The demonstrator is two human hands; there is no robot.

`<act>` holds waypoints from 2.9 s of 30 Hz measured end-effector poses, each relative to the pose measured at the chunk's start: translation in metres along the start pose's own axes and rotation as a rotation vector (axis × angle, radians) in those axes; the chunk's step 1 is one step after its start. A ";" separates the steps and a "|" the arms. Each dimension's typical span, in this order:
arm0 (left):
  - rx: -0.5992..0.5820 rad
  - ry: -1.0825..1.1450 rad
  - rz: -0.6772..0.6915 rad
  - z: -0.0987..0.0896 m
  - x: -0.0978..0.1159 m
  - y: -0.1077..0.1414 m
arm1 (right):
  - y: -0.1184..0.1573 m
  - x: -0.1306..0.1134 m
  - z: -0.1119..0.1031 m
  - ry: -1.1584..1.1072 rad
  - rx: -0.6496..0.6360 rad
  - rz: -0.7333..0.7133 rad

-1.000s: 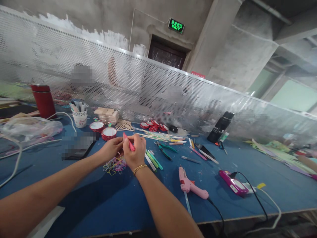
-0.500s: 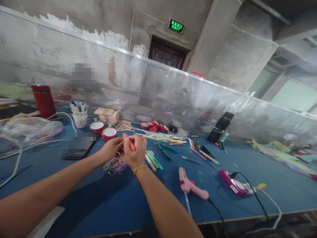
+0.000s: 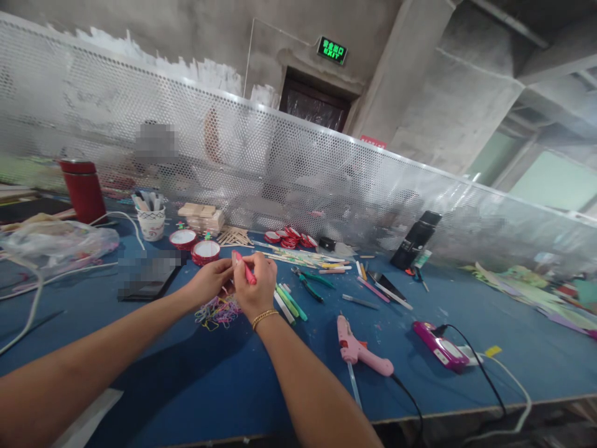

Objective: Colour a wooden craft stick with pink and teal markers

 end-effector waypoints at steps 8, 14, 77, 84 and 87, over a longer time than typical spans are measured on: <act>0.001 0.014 0.002 0.000 0.000 0.000 | 0.000 -0.003 -0.001 0.003 0.000 0.007; 0.001 -0.025 0.018 0.000 -0.003 -0.001 | 0.000 -0.001 0.000 0.008 -0.002 0.007; -0.001 -0.045 0.020 -0.003 -0.007 -0.004 | 0.000 -0.004 0.000 0.001 -0.027 0.004; -0.003 -0.039 0.016 -0.002 -0.006 -0.004 | 0.000 -0.005 0.000 -0.002 -0.015 0.006; 0.006 -0.042 0.018 -0.003 -0.006 -0.004 | 0.000 -0.006 0.000 -0.002 -0.017 0.013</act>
Point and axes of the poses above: each hand's wrist, its own y-axis away from the middle knuckle, its own z-axis out of the palm, x = y × z, the point moved 3 cm from there along -y, towards the middle knuckle, and after that the axes turned 1 degree about -y, right-handed, at the moved point
